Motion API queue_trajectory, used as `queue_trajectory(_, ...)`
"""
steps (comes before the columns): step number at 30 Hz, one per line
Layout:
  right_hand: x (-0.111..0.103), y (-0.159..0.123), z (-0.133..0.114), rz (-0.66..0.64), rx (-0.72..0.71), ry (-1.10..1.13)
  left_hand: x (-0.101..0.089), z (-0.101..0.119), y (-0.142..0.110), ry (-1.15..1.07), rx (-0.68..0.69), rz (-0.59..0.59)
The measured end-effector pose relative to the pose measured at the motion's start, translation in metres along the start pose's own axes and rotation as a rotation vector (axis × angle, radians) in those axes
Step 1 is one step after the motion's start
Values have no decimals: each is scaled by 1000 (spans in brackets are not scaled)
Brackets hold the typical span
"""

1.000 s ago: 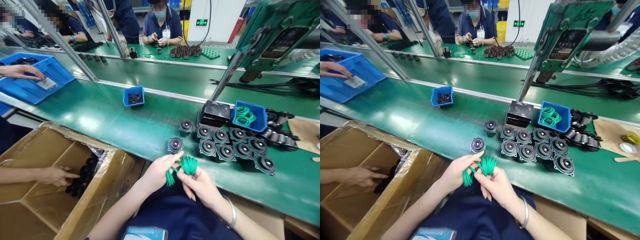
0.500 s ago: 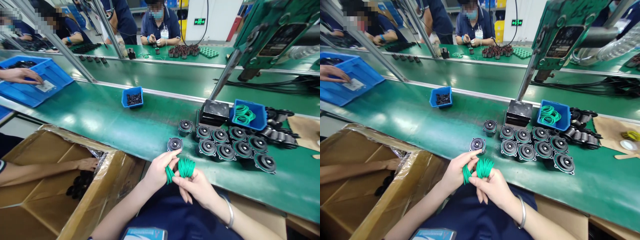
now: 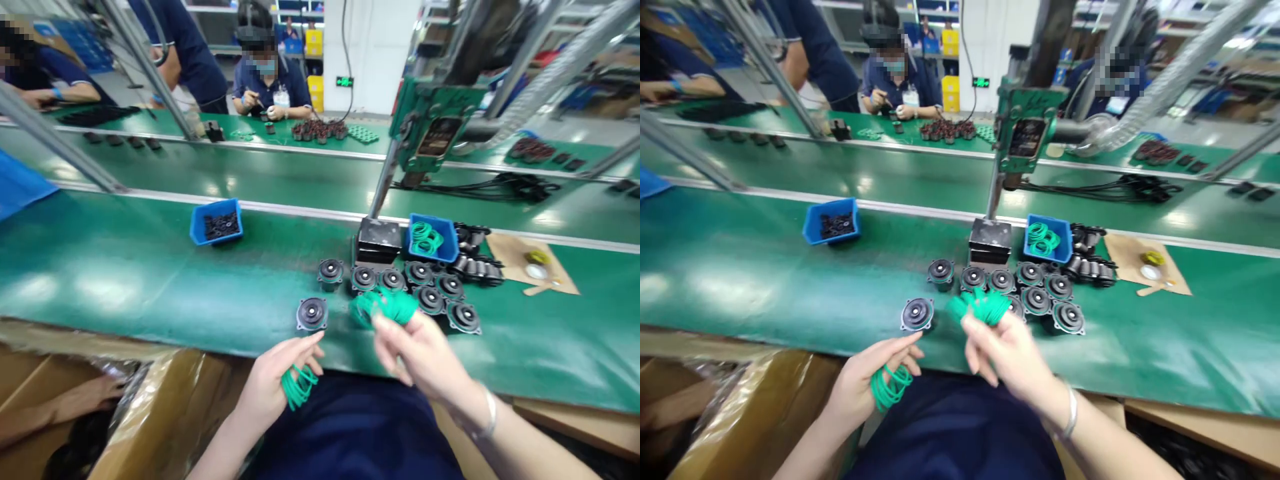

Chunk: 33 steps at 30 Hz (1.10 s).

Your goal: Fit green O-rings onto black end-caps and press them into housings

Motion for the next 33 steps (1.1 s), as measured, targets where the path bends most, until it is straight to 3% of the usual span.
queue_trajectory(2,-36,13,-34,232,-128,-212,-9,-7,-1,117,-118,-149)
queue_trajectory(4,-75,35,-65,456,-231,-575,-16,-12,-2,306,-209,-346)
queue_trajectory(5,-94,50,-76,523,-222,-808,-19,-13,-2,377,-227,-420)
queue_trajectory(7,-127,80,-87,534,-158,-994,-21,-9,0,423,-198,-493)
queue_trajectory(9,-150,106,-85,466,-60,-1090,-20,1,3,392,-106,-452)
queue_trajectory(12,-169,128,-74,349,54,-1209,-16,15,8,344,31,-266)
queue_trajectory(16,-177,131,-78,334,-5,-1357,-11,19,13,306,113,-90)
queue_trajectory(19,-165,111,-91,429,-163,-1432,-6,16,18,272,157,-30)
queue_trajectory(21,-141,85,-89,452,-287,-1427,-2,16,23,237,184,-9)
queue_trajectory(23,-104,55,-73,314,-395,-1322,3,18,29,193,218,-10)
queue_trajectory(24,-84,42,-60,115,-442,-1141,6,19,33,176,238,-15)
queue_trajectory(26,-46,22,-30,-204,-417,-808,11,21,39,150,277,-13)
queue_trajectory(27,-32,15,-16,-275,-372,-667,14,22,42,142,291,-12)
queue_trajectory(30,-11,9,16,-240,-213,-320,19,24,47,142,310,-7)
queue_trajectory(33,-9,10,29,-189,-123,-80,21,24,47,166,300,3)
Point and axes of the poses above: each hand's wrist, its own y-axis towards the middle knuckle, its own x-axis out of the palm, z = x × y, the point moved 1 cm from there along y, towards the middle knuckle, and after that the axes turned 1 degree about y, right-handed, at the moved point
